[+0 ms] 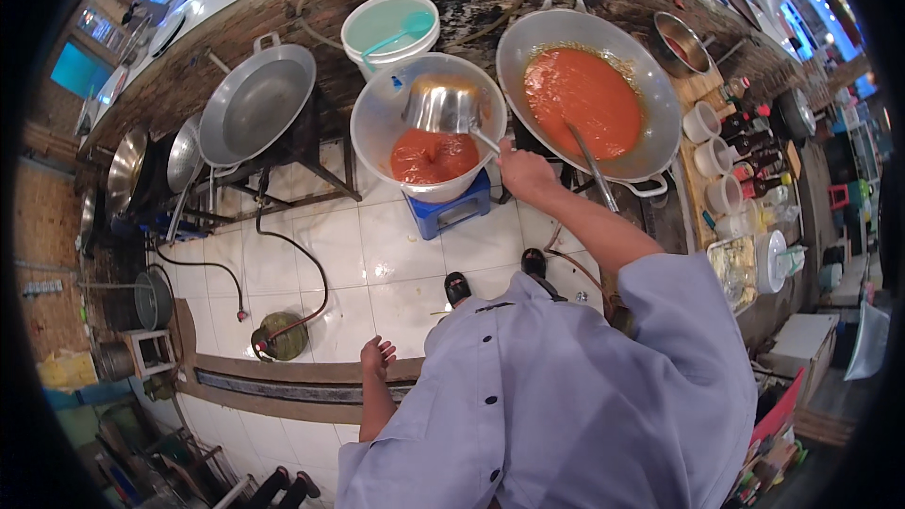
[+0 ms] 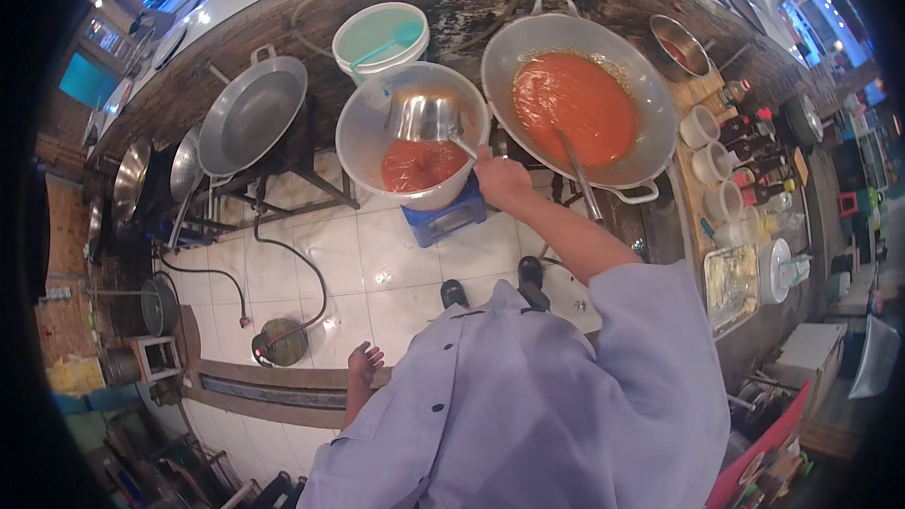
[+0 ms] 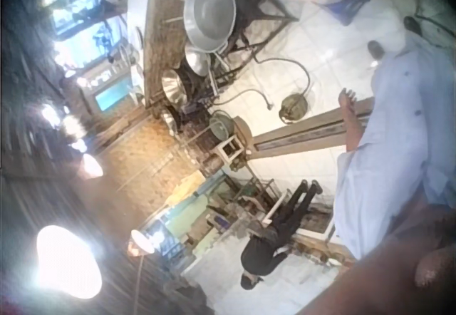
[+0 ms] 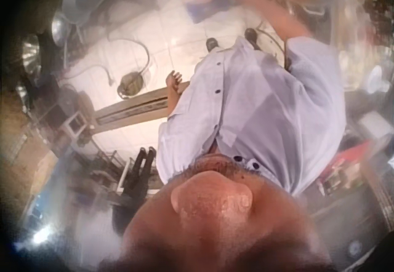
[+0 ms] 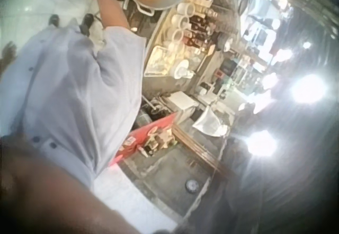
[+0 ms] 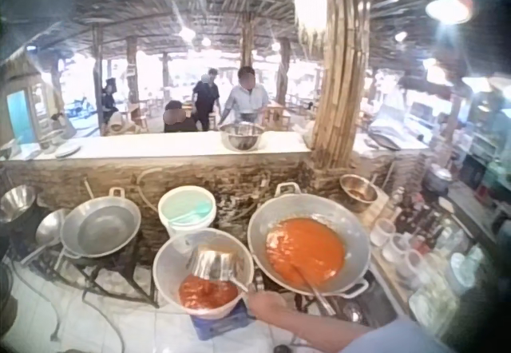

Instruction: The person stirs a large pot of red sauce with a ladle, then transfers some of the sauce into a white bucket using a ladle.

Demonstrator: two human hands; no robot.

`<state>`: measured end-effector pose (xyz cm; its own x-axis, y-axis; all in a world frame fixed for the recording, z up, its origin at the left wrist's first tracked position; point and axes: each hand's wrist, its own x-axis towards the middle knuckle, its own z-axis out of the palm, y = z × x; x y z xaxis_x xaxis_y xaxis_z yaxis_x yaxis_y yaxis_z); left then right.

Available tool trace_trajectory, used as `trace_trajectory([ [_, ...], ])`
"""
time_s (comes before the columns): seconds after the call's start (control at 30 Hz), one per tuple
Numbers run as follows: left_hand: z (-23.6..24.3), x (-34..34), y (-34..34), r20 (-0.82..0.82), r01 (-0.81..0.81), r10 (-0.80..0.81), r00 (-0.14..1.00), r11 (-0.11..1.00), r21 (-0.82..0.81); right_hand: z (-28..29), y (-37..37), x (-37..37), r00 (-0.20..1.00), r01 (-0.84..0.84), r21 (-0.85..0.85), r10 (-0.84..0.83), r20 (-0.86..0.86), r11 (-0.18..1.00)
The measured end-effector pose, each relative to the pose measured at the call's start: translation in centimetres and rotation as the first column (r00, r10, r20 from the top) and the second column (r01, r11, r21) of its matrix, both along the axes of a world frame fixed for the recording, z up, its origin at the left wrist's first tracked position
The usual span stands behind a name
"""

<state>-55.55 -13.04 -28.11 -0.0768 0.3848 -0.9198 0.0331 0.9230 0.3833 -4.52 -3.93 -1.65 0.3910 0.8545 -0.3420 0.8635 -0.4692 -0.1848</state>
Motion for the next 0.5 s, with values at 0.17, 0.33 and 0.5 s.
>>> trace_trajectory([
  [0.17, 0.6, 0.4, -0.3, -0.004, 0.085, -0.085, 0.996, 0.995, -0.046, -0.9, -0.3, -0.9, 0.997, 0.044, 0.053, -0.040, -0.073, 0.998],
  [0.33, 0.0, 1.7, -1.4, 0.005, 0.149, -0.150, 0.989, 0.982, -0.117, -2.2, -1.0, -0.3, 0.981, 0.103, 0.045, -0.095, -0.167, 0.994],
  [0.5, 0.7, 4.7, -0.9, -0.006, 0.288, -0.289, 0.957, 0.956, -0.060, -6.5, 0.9, 0.8, 0.912, 0.237, 0.491, -0.017, -0.410, 0.838],
])
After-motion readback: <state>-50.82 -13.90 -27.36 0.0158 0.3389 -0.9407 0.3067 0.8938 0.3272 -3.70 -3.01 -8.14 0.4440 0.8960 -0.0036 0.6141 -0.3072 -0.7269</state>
